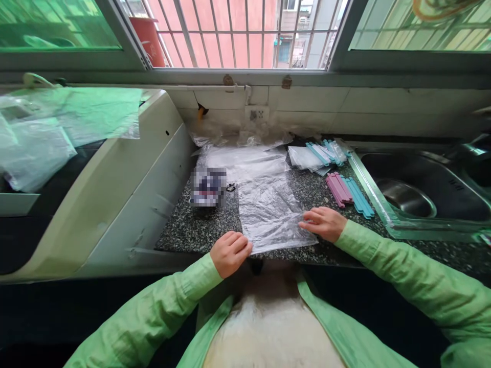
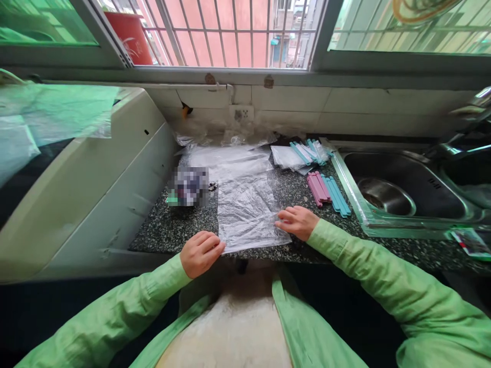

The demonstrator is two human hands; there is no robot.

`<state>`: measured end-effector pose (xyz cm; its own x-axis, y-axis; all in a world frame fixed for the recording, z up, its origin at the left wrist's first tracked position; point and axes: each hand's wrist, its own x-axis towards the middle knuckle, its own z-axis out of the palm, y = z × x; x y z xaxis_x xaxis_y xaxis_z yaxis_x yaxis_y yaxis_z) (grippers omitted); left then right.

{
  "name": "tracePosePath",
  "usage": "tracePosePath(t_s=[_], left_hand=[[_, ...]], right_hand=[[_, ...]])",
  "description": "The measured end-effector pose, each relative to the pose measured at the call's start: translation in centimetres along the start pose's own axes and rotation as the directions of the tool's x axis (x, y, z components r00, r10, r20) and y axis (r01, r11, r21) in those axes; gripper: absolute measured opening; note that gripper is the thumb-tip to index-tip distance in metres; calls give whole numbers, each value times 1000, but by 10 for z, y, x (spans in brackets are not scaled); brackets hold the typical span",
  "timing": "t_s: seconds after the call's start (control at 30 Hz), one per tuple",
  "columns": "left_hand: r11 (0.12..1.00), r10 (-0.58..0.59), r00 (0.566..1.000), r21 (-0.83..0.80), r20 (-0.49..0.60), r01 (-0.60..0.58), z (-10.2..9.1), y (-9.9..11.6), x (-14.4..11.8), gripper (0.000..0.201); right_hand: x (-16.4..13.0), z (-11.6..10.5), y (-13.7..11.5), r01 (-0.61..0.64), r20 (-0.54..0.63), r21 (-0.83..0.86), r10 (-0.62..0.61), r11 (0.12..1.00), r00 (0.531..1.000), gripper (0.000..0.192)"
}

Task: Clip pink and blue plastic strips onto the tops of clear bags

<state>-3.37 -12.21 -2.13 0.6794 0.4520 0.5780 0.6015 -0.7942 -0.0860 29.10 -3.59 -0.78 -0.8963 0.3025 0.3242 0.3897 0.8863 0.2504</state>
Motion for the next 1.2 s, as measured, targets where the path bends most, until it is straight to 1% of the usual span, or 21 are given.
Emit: tracePosePath(t_s=[0.07, 0.13, 0.23, 0.3, 0.43, 0.5, 0.57, 0.6, 0.67, 0.7, 0.77, 0.83, 0.9, 0.97, 1.03, 1.13, 1.17, 1.2], left_hand=[[1000, -8, 1000, -8, 6, 8, -3, 2, 0, 11], [1000, -16, 1000, -13, 14, 16, -5, 5, -1, 10], [999, -32, 999, -26, 3, 32, -8, 9, -2, 9], [996, -57, 998, -62, -10, 57, -10, 11, -1, 10], [974, -125, 991, -197, -42, 115, -17, 14, 0, 15], [952, -161, 985, -273, -56, 140, -21, 16, 2, 16], [920, -200, 978, -352, -52, 169, -26, 18, 5, 14], [899, -224, 973, -396, -45, 189, -28, 20, 7, 12], [831, -294, 956, -499, -19, 246, -33, 21, 12, 10], [780, -342, 940, -557, 3, 285, -36, 21, 15, 10], [641, -455, 888, -670, 63, 376, -40, 20, 22, 14], [481, -559, 819, -754, 130, 448, -43, 14, 29, 20], [335, -636, 749, -810, 182, 482, -42, 6, 35, 25], [200, -698, 677, -843, 235, 499, -35, -5, 39, 27], [70, -757, 585, -855, 290, 513, -24, -17, 42, 29], [-121, -830, 423, -857, 364, 501, -6, -35, 47, 33], [-177, -836, 384, -856, 392, 486, -2, -41, 49, 35], [-236, -837, 351, -855, 420, 461, 2, -45, 52, 38]], right_hand=[[-3, -4, 0, -43, 26, 19, 43, 999, 999, 31], [-10, -7, 3, -108, -2, 25, 108, 994, 994, 30], [-22, -13, 0, -116, -74, 56, 120, 992, 990, 27], [-28, -16, -10, -127, -89, 102, 136, 987, 987, 25], [-32, -15, -38, -147, -75, 208, 166, 967, 983, 48], [-29, -13, -50, -172, -111, 240, 203, 955, 973, 51], [-24, -14, -59, -201, -185, 271, 256, 941, 949, 44], [-20, -16, -63, -215, -220, 292, 284, 932, 933, 37], [-12, -22, -68, -242, -260, 344, 340, 907, 904, 21], [-8, -27, -70, -257, -262, 374, 368, 891, 892, 16], [3, -38, -68, -289, -243, 440, 423, 850, 873, 14], [16, -49, -61, -320, -210, 512, 477, 797, 853, 13], [30, -55, -50, -347, -165, 573, 519, 743, 839, 12], [42, -55, -37, -364, -122, 627, 548, 688, 827, 12], [53, -47, -25, -389, -66, 681, 581, 621, 812, 16], [66, -26, -5, -461, 52, 718, 621, 521, 782, 23], [70, -18, 1, -504, 101, 710, 637, 492, 764, 23], [75, -10, 8, -557, 148, 693, 666, 458, 731, 24]])
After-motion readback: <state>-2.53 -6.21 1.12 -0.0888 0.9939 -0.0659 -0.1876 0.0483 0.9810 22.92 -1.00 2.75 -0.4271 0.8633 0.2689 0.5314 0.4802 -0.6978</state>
